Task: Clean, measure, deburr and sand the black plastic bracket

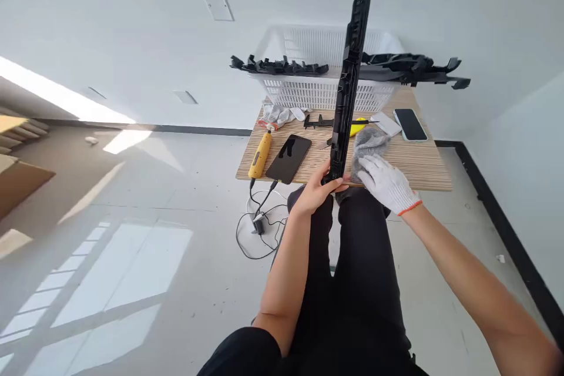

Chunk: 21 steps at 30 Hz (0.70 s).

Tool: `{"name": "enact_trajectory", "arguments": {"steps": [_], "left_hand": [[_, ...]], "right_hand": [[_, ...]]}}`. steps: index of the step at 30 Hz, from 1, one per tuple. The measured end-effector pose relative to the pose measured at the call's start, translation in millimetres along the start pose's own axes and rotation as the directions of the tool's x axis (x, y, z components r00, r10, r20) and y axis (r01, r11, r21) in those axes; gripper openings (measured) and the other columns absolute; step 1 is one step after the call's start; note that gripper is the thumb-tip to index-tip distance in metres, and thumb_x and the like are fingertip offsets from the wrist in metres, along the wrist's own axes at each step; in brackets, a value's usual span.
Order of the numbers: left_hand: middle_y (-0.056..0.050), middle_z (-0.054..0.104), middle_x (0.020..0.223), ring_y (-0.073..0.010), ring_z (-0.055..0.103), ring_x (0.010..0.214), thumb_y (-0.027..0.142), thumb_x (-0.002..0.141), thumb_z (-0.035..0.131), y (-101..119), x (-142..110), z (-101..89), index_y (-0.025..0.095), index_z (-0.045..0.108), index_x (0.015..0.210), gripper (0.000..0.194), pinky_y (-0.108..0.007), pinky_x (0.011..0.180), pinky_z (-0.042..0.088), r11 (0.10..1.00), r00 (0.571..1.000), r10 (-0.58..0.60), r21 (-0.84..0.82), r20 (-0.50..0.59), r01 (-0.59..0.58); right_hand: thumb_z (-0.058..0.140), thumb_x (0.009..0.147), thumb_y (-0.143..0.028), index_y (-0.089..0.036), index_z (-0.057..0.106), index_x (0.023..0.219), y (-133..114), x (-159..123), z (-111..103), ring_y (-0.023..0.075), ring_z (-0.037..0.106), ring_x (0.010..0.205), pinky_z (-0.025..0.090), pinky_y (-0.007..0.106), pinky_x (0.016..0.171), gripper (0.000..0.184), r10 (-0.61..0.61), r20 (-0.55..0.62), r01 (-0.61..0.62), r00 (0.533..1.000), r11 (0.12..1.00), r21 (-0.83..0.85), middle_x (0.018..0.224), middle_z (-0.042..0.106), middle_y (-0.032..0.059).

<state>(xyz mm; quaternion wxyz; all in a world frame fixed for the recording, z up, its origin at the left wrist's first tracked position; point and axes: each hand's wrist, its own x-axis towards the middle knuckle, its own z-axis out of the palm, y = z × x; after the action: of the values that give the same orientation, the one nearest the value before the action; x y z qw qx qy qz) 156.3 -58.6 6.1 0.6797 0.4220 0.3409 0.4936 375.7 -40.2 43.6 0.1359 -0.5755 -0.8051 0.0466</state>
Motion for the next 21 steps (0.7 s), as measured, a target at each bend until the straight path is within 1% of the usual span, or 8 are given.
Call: {"name": "enact_trajectory", "arguments": {"steps": [3, 5, 7, 9, 12, 16, 19, 21], "left_hand": [[-0.008, 0.063, 0.14, -0.0304, 0.064, 0.137, 0.029, 0.085, 0.078, -4, 6, 9.9, 0.031, 0.057, 0.151, 0.069, -0.048, 0.106, 0.062, 0.996, 0.998, 0.017, -0.089, -0.055, -0.022], [-0.008, 0.066, 0.133, -0.0292, 0.063, 0.138, 0.027, 0.086, 0.077, -8, 8, 18.6, 0.03, 0.056, 0.152, 0.07, -0.049, 0.108, 0.061, 0.992, 0.998, 0.022, -0.126, -0.054, -0.029], [-0.007, 0.067, 0.13, -0.0283, 0.062, 0.136, 0.026, 0.087, 0.075, -12, 8, 26.7, 0.029, 0.057, 0.152, 0.068, -0.05, 0.11, 0.059, 0.989, 0.999, 0.034, -0.145, -0.033, -0.038], [-0.008, 0.066, 0.134, -0.0271, 0.062, 0.132, 0.023, 0.087, 0.074, -16, 7, 30.9, 0.028, 0.058, 0.152, 0.067, -0.051, 0.112, 0.058, 0.985, 0.998, 0.05, -0.166, -0.03, -0.055], [-0.009, 0.061, 0.14, -0.024, 0.063, 0.125, 0.024, 0.087, 0.078, -19, 5, 26.8, 0.028, 0.051, 0.158, 0.076, -0.052, 0.114, 0.056, 0.974, 0.993, 0.044, -0.217, -0.113, -0.068], [-0.008, 0.061, 0.131, -0.0208, 0.068, 0.115, 0.03, 0.082, 0.088, -19, 2, 14.2, 0.034, 0.033, 0.166, 0.1, -0.053, 0.111, 0.058, 0.968, 0.982, 0.051, -0.233, -0.182, -0.094], [-0.008, 0.061, 0.131, -0.0233, 0.07, 0.117, 0.036, 0.082, 0.088, -17, -2, 12.5, 0.033, 0.039, 0.162, 0.093, -0.05, 0.107, 0.06, 0.963, 0.984, 0.095, -0.235, -0.151, -0.129], [-0.009, 0.062, 0.131, -0.0267, 0.071, 0.12, 0.04, 0.083, 0.087, -16, -4, 16.2, 0.032, 0.046, 0.157, 0.085, -0.049, 0.104, 0.062, 0.96, 0.988, 0.106, -0.246, -0.112, -0.131]], "right_hand": [[0.038, 0.107, -0.025, -0.012, 0.065, 0.143, 10, -1, -15, 0.0317, 0.057, 0.143, 0.051, 0.046, 0.112, 0.047, 0.046, 0.158, 0.0, 0.986, 0.96, -0.279, 0.152, 0.063, 0.0198], [0.037, 0.106, -0.023, -0.013, 0.07, 0.136, 0, 11, -30, 0.0322, 0.067, 0.13, 0.055, 0.045, 0.104, 0.046, 0.119, 0.289, 0.004, 0.95, 0.919, -0.395, 0.141, 0.069, 0.0207], [0.042, 0.103, -0.023, -0.01, 0.076, 0.121, -20, 26, -45, 0.0356, 0.074, 0.114, 0.057, 0.048, 0.094, 0.041, 0.183, 0.346, -0.001, 0.92, 0.885, -0.466, 0.123, 0.076, 0.0235], [0.048, 0.1, -0.024, -0.007, 0.078, 0.113, -43, 40, -61, 0.0397, 0.075, 0.107, 0.057, 0.05, 0.088, 0.036, 0.199, 0.316, -0.011, 0.928, 0.86, -0.51, 0.112, 0.076, 0.027], [0.047, 0.1, -0.022, -0.006, 0.074, 0.12, -72, 58, -84, 0.0411, 0.074, 0.112, 0.056, 0.049, 0.088, 0.037, 0.137, 0.238, 0.031, 0.962, 0.806, -0.591, 0.117, 0.074, 0.0297], [0.044, 0.097, -0.011, -0.006, 0.075, 0.116, -87, 86, -104, 0.0387, 0.075, 0.109, 0.055, 0.046, 0.088, 0.037, 0.123, 0.265, 0.086, 0.956, 0.75, -0.656, 0.113, 0.075, 0.028], [0.045, 0.097, -0.009, -0.011, 0.075, 0.121, -81, 105, -101, 0.0344, 0.076, 0.109, 0.055, 0.042, 0.089, 0.039, 0.113, 0.32, 0.119, 0.94, 0.773, -0.623, 0.114, 0.076, 0.0232], [0.043, 0.099, -0.009, -0.012, 0.073, 0.127, -72, 113, -87, 0.0335, 0.073, 0.118, 0.053, 0.042, 0.095, 0.041, 0.096, 0.328, 0.123, 0.94, 0.8, -0.587, 0.122, 0.074, 0.023]]}}
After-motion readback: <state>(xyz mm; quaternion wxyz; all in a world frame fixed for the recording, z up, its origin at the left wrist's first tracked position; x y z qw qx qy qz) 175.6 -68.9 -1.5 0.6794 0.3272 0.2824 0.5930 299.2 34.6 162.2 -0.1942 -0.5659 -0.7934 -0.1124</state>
